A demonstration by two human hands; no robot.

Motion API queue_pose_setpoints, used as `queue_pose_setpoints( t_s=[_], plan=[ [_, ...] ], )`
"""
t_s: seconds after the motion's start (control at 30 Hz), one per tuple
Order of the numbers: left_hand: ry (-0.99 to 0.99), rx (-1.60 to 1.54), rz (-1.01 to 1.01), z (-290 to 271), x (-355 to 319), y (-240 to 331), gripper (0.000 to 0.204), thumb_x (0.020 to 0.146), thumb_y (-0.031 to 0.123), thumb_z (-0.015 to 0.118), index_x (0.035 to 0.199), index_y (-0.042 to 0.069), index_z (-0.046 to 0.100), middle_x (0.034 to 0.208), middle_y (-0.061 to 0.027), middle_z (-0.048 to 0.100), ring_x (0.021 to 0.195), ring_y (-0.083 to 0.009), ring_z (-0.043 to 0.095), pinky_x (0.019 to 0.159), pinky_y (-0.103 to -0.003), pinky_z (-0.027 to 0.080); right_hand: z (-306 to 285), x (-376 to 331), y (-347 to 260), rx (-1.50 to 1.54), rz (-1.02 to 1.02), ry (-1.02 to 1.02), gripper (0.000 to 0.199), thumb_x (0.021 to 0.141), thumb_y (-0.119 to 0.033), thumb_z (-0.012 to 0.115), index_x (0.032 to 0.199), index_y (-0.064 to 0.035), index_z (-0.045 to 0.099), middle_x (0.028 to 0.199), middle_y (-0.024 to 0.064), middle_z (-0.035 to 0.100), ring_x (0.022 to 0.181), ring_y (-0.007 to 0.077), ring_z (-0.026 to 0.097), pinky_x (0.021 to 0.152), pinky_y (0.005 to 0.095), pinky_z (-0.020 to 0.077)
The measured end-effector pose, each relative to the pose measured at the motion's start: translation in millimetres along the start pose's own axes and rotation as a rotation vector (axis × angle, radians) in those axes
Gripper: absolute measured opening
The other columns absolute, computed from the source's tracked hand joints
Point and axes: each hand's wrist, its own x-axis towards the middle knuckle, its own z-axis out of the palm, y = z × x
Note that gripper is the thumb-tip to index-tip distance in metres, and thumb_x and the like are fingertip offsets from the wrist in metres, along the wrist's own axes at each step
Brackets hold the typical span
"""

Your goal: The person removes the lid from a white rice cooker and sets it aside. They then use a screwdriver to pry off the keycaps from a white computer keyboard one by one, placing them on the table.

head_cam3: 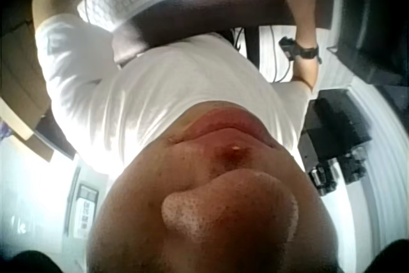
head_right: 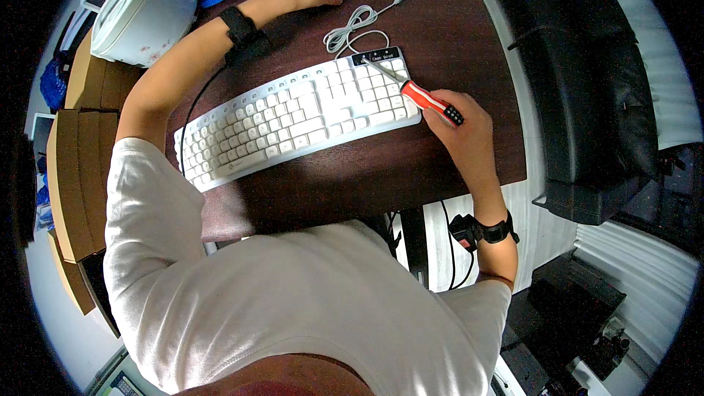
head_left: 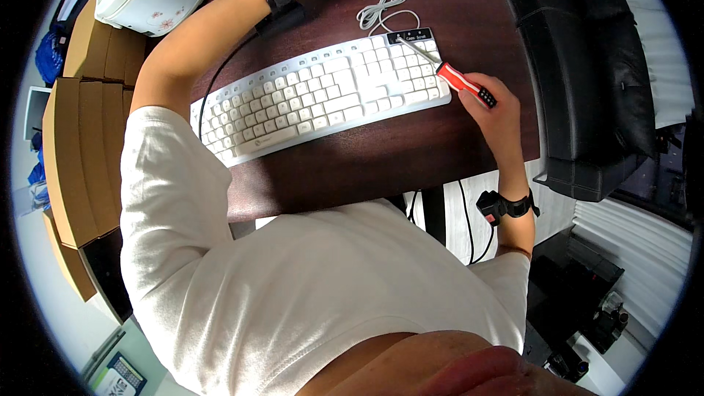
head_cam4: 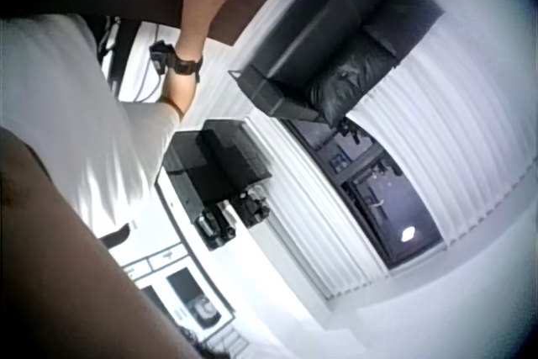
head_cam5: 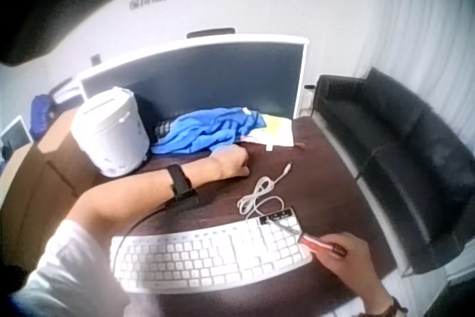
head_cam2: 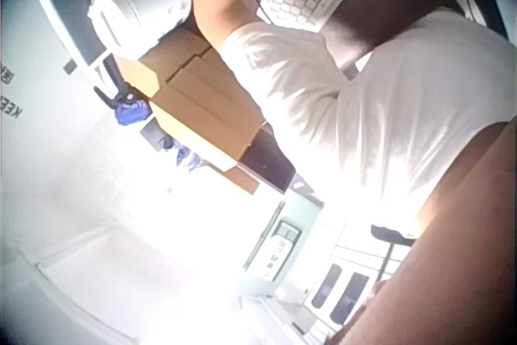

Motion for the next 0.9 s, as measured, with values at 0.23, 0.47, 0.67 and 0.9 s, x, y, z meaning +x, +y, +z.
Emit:
queue_pose_setpoints(
  t_s=[0.23,0.47,0.67,0.9],
  plan=[
    [0.144,-0.193,0.088,-38,-55,17,0.029,0.08,0.03,0.071,0.092,0.004,0.069,0.082,-0.0174,0.067,0.079,-0.0305,0.067,0.069,-0.04,0.051,-15,19,-25,-0.127,-0.187,-0.049,0.022,0.082,-0.013,0.071,0.102,-0.0042,0.066,0.09,0.0112,0.066,0.08,0.0242,0.065,0.07,0.033,0.0507],
    [-0.059,-0.496,0.147,-28,-128,64,0.033,0.079,0.028,0.072,0.096,0.0,0.067,0.084,-0.0156,0.068,0.081,-0.0298,0.067,0.073,-0.037,0.052,-16,53,-52,-0.363,-0.3,-0.244,0.022,0.079,-0.018,0.069,0.097,-0.0063,0.066,0.083,0.0137,0.062,0.075,0.0303,0.063,0.068,0.0387,0.0501],
    [-0.058,-0.486,0.094,-16,-134,71,0.026,0.078,0.023,0.073,0.092,0.001,0.068,0.085,-0.0162,0.068,0.083,-0.0299,0.067,0.074,-0.038,0.052,-15,77,-89,-0.595,-0.502,-0.281,0.023,0.076,-0.021,0.07,0.092,-0.0057,0.066,0.081,0.0134,0.063,0.076,0.0293,0.063,0.072,0.04,0.0497],
    [-0.078,-0.561,0.118,-12,-128,66,0.027,0.076,0.021,0.074,0.091,-0.001,0.069,0.085,-0.017,0.069,0.083,-0.0295,0.067,0.074,-0.037,0.052,-18,105,-137,-0.59,-0.594,-0.467,0.015,0.072,-0.013,0.07,0.079,0.0002,0.067,0.078,0.0182,0.065,0.077,0.0339,0.065,0.072,0.0388,0.051]
  ],
)
